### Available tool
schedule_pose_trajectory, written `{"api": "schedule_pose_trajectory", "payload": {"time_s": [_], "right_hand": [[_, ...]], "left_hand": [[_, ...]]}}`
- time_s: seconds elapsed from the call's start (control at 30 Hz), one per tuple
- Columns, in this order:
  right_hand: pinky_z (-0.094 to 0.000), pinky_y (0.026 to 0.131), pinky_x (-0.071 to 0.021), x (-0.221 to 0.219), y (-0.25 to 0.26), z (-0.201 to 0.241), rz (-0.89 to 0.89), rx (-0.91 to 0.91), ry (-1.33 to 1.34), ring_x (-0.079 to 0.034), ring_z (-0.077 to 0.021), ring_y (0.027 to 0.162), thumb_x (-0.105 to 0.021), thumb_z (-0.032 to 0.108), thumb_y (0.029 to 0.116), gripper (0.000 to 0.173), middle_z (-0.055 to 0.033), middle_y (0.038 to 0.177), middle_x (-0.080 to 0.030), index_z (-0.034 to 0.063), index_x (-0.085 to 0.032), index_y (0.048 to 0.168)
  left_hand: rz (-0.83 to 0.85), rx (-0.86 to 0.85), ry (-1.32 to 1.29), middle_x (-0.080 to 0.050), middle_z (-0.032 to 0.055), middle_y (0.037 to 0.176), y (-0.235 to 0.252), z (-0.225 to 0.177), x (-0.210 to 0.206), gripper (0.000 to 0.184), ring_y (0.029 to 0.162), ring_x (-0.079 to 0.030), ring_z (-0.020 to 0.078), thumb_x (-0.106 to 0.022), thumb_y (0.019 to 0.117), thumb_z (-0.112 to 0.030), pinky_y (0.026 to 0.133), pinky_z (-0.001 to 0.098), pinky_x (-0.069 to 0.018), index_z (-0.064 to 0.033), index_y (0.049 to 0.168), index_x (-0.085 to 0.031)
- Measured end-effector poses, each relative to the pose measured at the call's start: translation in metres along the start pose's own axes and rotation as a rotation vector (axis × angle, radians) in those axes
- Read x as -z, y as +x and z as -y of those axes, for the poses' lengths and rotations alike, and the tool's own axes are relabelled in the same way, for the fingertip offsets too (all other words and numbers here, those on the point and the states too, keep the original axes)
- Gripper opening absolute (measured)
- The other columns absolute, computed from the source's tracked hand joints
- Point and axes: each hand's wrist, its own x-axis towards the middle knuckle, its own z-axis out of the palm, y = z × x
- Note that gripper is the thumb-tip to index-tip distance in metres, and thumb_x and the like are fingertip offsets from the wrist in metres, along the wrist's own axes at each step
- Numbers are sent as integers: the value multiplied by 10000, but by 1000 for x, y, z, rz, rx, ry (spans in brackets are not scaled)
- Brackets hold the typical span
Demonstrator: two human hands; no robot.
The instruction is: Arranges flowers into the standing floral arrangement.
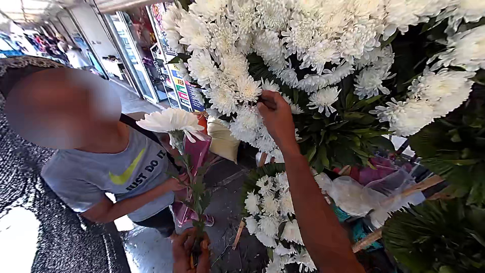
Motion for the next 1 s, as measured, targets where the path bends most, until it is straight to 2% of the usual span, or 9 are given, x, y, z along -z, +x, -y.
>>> {"api": "schedule_pose_trajectory", "payload": {"time_s": [0.1, 0.2, 0.4, 0.53, 0.6, 0.7, 0.8, 0.87, 1.0], "right_hand": [[-425, 901, -588, 3, -86, 13, 162, -56, 214, -675, -194, 1088, -563, 240, 1052, 296, -67, 1240, -686, 106, -652, 1300], [-402, 970, -572, -6, -131, -1, 403, -307, 569, -672, -219, 1122, -458, 198, 1094, 356, -137, 1264, -676, -30, -610, 1320], [-371, 844, -610, 18, -186, -33, 194, -476, 714, -696, -214, 971, -667, 42, 969, 298, -144, 1101, -704, -70, -613, 1240], [-374, 800, -637, 41, -200, -51, -12, -422, 520, -723, -209, 912, -667, 61, 974, 260, -131, 1044, -725, -65, -634, 1199], [-374, 789, -642, 52, -201, -55, -176, -397, 476, -723, -204, 892, -690, 53, 956, 254, -124, 1034, -722, -55, -648, 1182], [-427, 752, -663, 61, -205, -45, -343, -413, 574, -734, -245, 867, -695, 15, 941, 305, -128, 1051, -703, -20, -610, 1232], [-417, 788, -646, 57, -219, -30, -371, -495, 729, -722, -228, 889, -663, 38, 974, 306, -115, 1065, -697, 16, -586, 1269], [-385, 830, -614, 54, -231, -24, -300, -552, 778, -701, -200, 895, -632, 58, 998, 243, -107, 1040, -706, 10, -605, 1234], [-317, 801, -603, 59, -245, -20, -110, -622, 766, -693, -148, 843, -577, 93, 1032, 166, -94, 972, -725, -18, -699, 1052]], "left_hand": [[77, -51, 124, -673, 23, 1045, -14, 5, -2, 398, 871, -651, 22, -568, 1011, -146, 779, 232, -578, -30, 1375, -453], [198, -86, 335, -703, 97, 964, -32, 17, -15, 369, 786, -676, 104, -565, 1011, -232, 710, 322, -591, -30, 1320, -554], [300, -150, 588, -741, 130, 949, -60, 33, -41, 341, 780, -731, 269, -659, 889, -178, 681, 503, -606, -21, 1192, -674], [283, -47, 737, -654, 184, 1228, -57, 17, -59, 625, 953, -698, 366, -750, 762, -307, 660, 562, -586, -107, 1341, -627], [263, -61, 754, -608, 222, 1293, -55, -6, -66, 526, 1028, -668, 401, -673, 820, -291, 684, 562, -578, -95, 1307, -637], [410, -153, 603, -639, 162, 1219, -54, -38, -85, 309, 1075, -652, 338, -528, 975, -197, 796, 514, -583, -124, 1236, -677], [651, 126, 220, -654, 100, 1122, -41, -34, -114, 396, 906, -652, 197, -484, 1027, -188, 777, 417, -579, -88, 1394, -592], [575, 304, -82, -642, 46, 1002, -30, -23, -132, 408, 682, -569, 97, -498, 1034, -251, 599, 292, -521, -65, 1389, -578], [344, 291, -292, -647, -52, 903, -18, -36, -149, 421, 759, -594, -13, -638, 983, -362, 720, 200, -540, 5, 1189, -632]]}}
